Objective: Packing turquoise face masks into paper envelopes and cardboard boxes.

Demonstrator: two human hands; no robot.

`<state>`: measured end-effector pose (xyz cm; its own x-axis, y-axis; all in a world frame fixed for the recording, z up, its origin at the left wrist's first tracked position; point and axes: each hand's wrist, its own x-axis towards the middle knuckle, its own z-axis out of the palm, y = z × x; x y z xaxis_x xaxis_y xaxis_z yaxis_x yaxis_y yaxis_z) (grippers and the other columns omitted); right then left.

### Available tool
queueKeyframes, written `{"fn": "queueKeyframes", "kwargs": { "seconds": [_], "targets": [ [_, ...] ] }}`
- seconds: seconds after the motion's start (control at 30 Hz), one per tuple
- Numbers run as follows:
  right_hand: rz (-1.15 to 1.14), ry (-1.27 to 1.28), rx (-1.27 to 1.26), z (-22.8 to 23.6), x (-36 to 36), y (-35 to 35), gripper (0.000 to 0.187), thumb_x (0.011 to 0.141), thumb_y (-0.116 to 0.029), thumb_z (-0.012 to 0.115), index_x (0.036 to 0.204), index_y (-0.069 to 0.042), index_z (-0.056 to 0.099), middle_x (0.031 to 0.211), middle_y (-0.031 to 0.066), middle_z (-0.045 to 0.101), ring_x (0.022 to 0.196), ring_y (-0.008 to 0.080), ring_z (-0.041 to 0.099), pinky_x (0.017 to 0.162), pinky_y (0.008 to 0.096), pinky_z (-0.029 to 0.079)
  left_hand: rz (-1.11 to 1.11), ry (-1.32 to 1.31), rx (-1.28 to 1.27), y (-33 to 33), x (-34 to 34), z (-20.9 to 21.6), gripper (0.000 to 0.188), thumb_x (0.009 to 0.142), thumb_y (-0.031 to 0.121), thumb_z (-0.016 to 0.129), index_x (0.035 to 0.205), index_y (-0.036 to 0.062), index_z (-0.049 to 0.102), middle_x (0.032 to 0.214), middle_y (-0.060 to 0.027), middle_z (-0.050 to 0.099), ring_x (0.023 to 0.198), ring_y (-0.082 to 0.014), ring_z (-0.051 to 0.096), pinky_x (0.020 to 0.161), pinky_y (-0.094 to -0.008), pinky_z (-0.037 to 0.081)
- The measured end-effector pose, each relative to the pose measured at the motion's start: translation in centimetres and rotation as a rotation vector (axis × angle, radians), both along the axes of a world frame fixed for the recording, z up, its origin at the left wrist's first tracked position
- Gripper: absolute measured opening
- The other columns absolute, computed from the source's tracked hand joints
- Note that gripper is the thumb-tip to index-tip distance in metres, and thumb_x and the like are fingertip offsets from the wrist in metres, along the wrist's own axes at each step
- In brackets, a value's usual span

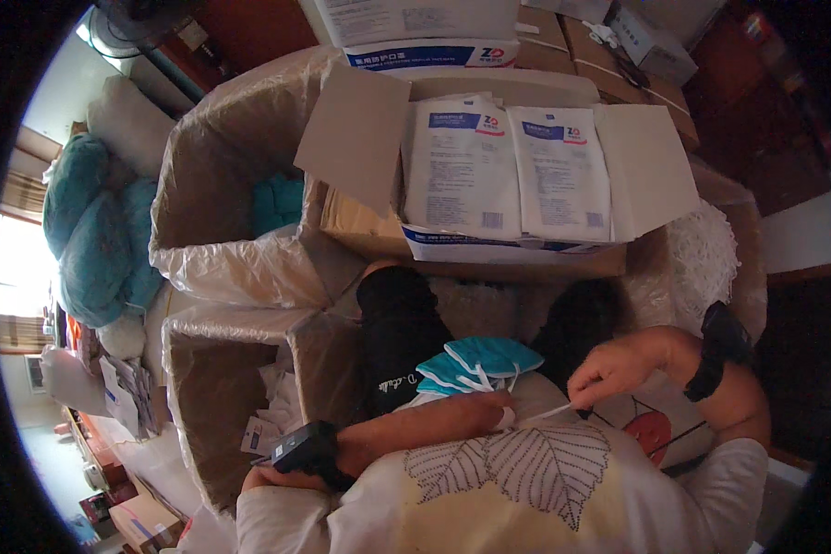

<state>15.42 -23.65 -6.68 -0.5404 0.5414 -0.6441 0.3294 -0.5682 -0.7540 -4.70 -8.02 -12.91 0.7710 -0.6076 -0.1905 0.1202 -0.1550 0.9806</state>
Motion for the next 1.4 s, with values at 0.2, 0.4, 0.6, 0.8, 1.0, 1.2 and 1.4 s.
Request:
{"fn": "queueKeyframes", "kwargs": {
  "seconds": [0.2, 0.4, 0.6, 0.8, 1.0, 1.2, 1.4],
  "targets": [
    [-0.004, 0.012, -0.028, -0.1, 0.1, -0.6, 0.028, 0.089, -0.029, 0.047, 0.094, -0.004, 0.058, 0.082, 0.0047, 0.060, 0.076, 0.0092, 0.051, 0.069, 0.0260, 0.041, -0.027, -0.010, 0.007, -0.5, 0.1, -0.1, 0.019, 0.085, 0.015, 0.049, 0.094, -0.0020, 0.052, 0.098, -0.0166, 0.051, 0.089, -0.0318, 0.052, 0.079, -0.0360, 0.041],
    [-0.071, 0.068, -0.003, -0.3, -0.5, -1.7, 0.030, 0.090, -0.030, 0.044, 0.088, -0.002, 0.056, 0.074, 0.0005, 0.055, 0.071, 0.0082, 0.046, 0.067, 0.0257, 0.040, -0.061, -0.012, 0.041, -0.4, -0.7, -0.2, 0.020, 0.085, 0.015, 0.049, 0.093, -0.0022, 0.052, 0.097, -0.0163, 0.051, 0.088, -0.0315, 0.052, 0.078, -0.0359, 0.041],
    [-0.232, -0.213, -0.081, 0.8, 3.4, -4.0, 0.026, 0.088, -0.025, 0.047, 0.081, -0.002, 0.056, 0.071, 0.0006, 0.054, 0.068, 0.0050, 0.046, 0.058, 0.0243, 0.041, -0.082, -0.027, 0.131, -0.4, -1.1, -0.4, 0.020, 0.085, 0.016, 0.048, 0.093, -0.0025, 0.052, 0.095, -0.0160, 0.051, 0.087, -0.0312, 0.053, 0.077, -0.0358, 0.041],
    [-0.795, -0.035, 0.002, 3.6, 3.3, -2.1, 0.021, 0.086, -0.023, 0.049, 0.080, -0.004, 0.055, 0.070, 0.0018, 0.054, 0.061, 0.0056, 0.048, 0.051, 0.0196, 0.039, 0.590, -0.138, -0.179, 2.7, -0.8, -1.7, 0.025, 0.088, 0.021, 0.044, 0.093, -0.0019, 0.053, 0.084, -0.0095, 0.051, 0.077, -0.0232, 0.052, 0.072, -0.0338, 0.041],
    [-0.771, 0.322, 0.027, 0.2, -2.6, 3.2, 0.017, 0.089, -0.019, 0.045, 0.088, -0.005, 0.052, 0.075, 0.0016, 0.051, 0.062, 0.0051, 0.045, 0.049, 0.0180, 0.036, 1.330, 0.571, -0.966, 4.3, 2.7, 1.6, 0.024, 0.092, 0.025, 0.039, 0.097, 0.0061, 0.054, 0.076, -0.0003, 0.050, 0.079, -0.0124, 0.049, 0.080, -0.0257, 0.039],
    [-1.007, 0.106, 0.377, -1.4, -8.6, 8.0, 0.022, 0.092, -0.023, 0.041, 0.091, -0.004, 0.051, 0.068, -0.0012, 0.045, 0.060, 0.0055, 0.041, 0.052, 0.0192, 0.035, 1.169, 0.434, -1.230, 4.6, 2.8, 1.6, 0.027, 0.093, 0.027, 0.035, 0.103, 0.0067, 0.050, 0.082, -0.0010, 0.052, 0.083, -0.0159, 0.049, 0.083, -0.0319, 0.038],
    [-1.164, 0.058, 0.361, -1.9, -8.3, 9.3, 0.029, 0.091, -0.030, 0.044, 0.088, -0.003, 0.054, 0.068, -0.0028, 0.046, 0.062, 0.0053, 0.042, 0.056, 0.0213, 0.037, 1.340, 0.292, -1.049, 4.0, 3.0, 1.8, 0.026, 0.093, 0.024, 0.035, 0.109, 0.0073, 0.046, 0.087, -0.0013, 0.050, 0.082, -0.0142, 0.048, 0.079, -0.0288, 0.038]
  ]
}}
